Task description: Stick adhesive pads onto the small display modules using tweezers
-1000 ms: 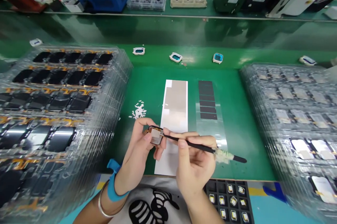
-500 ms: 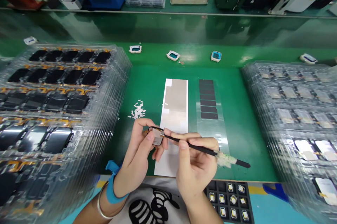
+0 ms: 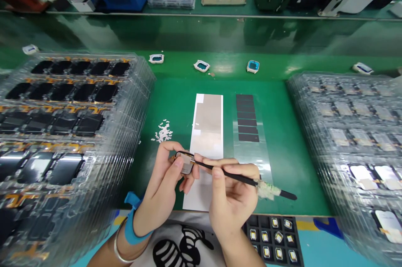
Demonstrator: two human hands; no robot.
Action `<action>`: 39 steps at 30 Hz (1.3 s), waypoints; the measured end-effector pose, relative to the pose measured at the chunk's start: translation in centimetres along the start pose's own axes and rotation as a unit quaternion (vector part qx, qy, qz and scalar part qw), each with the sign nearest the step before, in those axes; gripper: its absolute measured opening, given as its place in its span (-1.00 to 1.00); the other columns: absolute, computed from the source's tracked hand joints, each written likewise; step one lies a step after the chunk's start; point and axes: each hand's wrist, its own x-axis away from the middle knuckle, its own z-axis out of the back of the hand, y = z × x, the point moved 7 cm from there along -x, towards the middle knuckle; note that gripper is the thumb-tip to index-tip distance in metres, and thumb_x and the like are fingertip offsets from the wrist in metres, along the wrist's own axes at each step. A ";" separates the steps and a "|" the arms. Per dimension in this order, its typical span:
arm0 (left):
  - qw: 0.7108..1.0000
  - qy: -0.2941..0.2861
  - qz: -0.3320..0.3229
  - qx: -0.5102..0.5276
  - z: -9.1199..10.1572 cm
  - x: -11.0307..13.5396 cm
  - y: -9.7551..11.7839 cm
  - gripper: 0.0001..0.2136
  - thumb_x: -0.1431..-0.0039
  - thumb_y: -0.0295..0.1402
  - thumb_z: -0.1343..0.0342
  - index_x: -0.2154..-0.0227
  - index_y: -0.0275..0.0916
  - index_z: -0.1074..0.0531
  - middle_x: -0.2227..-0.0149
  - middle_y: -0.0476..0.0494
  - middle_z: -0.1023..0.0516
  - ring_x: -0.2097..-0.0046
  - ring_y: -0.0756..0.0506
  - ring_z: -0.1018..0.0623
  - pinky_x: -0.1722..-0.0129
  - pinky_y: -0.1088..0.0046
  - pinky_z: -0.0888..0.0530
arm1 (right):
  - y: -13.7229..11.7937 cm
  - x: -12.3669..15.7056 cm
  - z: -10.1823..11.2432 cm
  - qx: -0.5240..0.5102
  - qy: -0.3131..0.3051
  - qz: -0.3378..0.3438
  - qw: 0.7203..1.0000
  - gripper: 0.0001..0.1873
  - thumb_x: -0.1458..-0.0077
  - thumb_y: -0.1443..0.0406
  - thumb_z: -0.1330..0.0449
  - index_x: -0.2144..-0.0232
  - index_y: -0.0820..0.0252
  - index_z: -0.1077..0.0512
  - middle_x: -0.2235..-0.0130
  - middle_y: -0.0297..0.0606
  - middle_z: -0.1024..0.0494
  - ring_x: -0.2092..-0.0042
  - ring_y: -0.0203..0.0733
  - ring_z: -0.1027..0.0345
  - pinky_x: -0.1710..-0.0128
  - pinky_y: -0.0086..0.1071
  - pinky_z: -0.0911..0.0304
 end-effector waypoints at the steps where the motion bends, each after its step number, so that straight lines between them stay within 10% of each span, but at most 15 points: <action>1: 1.000 0.000 0.000 0.000 0.0 0.0 0.0 -0.89 -0.52 -0.22 0.10 0.11 -0.12 -0.18 0.36 0.03 -0.48 0.49 0.08 -0.34 0.46 0.57 -0.33 | 0.0 0.0 0.0 0.000 0.000 0.000 1.000 -0.84 -0.28 0.39 -0.19 0.20 0.06 -0.27 0.29 -0.31 -0.58 0.17 -0.10 -0.64 0.31 -0.24 -0.63; 28: 0.997 0.038 -0.014 -0.065 0.5 -0.2 0.3 -0.78 -0.42 -0.20 -0.09 0.20 -0.12 -0.14 0.48 0.15 -0.34 0.55 0.12 -0.21 0.55 0.66 -0.23 | -0.6 -0.5 0.0 -0.059 -0.009 0.029 0.998 -0.81 -0.25 0.50 -0.19 0.18 0.13 -0.34 0.26 -0.30 -0.62 0.23 -0.20 -0.64 0.37 -0.37 -0.62; 34: 0.991 0.006 0.001 -0.130 0.1 -0.2 0.5 -0.77 -0.36 -0.33 -0.14 0.25 -0.12 -0.13 0.49 0.16 -0.29 0.49 0.07 -0.28 0.50 0.61 -0.25 | -2.5 -3.9 5.6 0.024 0.086 0.078 0.993 -0.79 -0.17 0.41 -0.31 0.24 0.16 -0.33 0.32 -0.33 -0.61 0.32 -0.16 -0.62 0.29 -0.21 -0.64; 39: 0.948 -0.131 -0.025 -0.290 -2.5 0.0 0.4 -0.94 -0.48 -0.37 0.14 0.20 -0.13 -0.14 0.39 0.05 -0.42 0.38 -0.01 -0.42 0.35 0.45 -0.34 | -1.0 -6.1 10.5 0.178 0.042 -0.031 0.983 -0.75 -0.15 0.21 -0.37 0.30 0.20 -0.38 0.36 -0.26 -0.65 0.38 -0.15 -0.64 0.34 -0.38 -0.60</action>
